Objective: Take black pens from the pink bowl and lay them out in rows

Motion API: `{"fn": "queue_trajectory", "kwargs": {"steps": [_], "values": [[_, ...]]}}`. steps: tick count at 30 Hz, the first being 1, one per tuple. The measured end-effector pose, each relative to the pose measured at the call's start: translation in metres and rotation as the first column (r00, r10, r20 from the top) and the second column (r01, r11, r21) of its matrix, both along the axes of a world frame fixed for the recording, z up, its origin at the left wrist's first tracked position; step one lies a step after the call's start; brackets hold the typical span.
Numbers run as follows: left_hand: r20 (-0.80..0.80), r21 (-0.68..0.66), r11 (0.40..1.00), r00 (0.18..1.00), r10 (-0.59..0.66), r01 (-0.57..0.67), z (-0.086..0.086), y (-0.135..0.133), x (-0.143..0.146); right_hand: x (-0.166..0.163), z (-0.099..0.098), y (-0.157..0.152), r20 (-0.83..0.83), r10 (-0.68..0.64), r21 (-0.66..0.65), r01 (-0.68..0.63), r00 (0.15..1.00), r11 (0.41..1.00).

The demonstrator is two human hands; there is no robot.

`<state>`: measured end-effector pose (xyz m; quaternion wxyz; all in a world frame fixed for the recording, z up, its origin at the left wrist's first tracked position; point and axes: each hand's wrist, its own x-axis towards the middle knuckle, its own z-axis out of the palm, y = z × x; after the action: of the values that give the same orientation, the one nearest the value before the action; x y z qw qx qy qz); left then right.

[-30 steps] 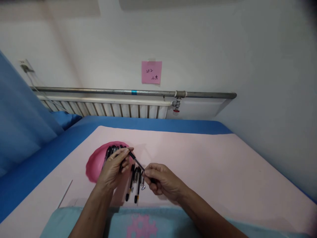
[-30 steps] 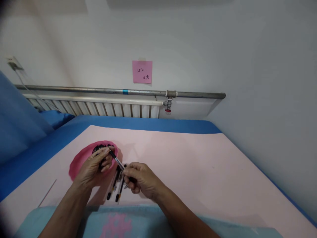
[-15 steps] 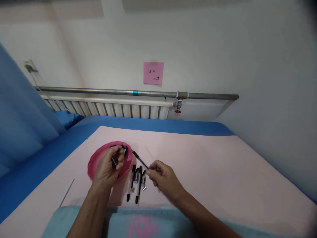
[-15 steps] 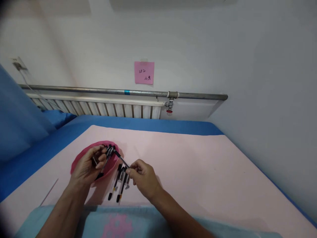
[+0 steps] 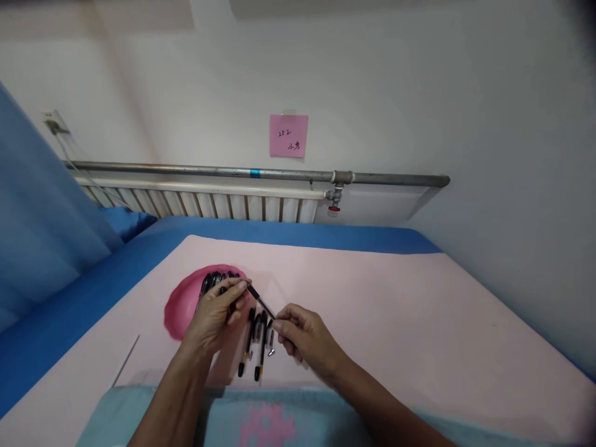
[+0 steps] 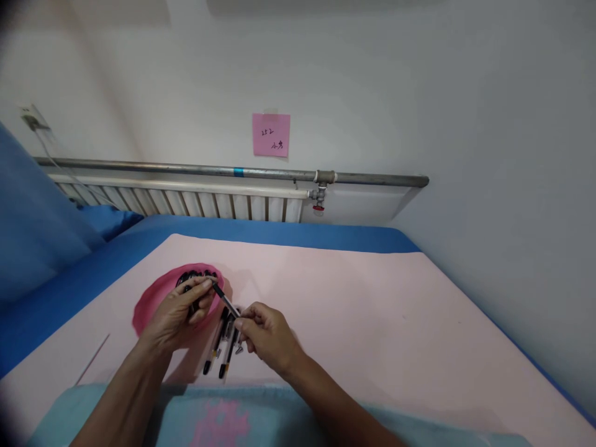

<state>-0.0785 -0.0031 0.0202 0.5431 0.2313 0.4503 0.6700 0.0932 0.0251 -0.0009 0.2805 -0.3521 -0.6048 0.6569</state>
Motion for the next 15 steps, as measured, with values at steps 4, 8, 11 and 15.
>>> {"fn": "queue_trajectory", "kwargs": {"steps": [4,8,11,15], "values": [[0.002,0.04,0.996,0.997,0.078,-0.078,0.003,0.001,-0.004,0.001,-0.001,0.001,0.022,0.055,0.018,-0.056,0.998,0.998],[0.062,0.102,0.954,0.959,0.276,-0.281,0.006,0.002,-0.029,0.007,0.0,0.008,0.135,0.078,0.228,-0.107,0.988,0.968],[0.155,0.104,0.868,0.87,0.468,-0.485,0.008,0.0,-0.052,0.015,-0.001,0.018,0.306,-0.006,0.428,-0.132,0.952,0.894],[0.19,0.079,0.853,0.848,0.495,-0.516,0.009,-0.002,-0.062,0.023,-0.009,0.025,0.541,-0.099,0.401,-0.152,0.835,0.904]]}}
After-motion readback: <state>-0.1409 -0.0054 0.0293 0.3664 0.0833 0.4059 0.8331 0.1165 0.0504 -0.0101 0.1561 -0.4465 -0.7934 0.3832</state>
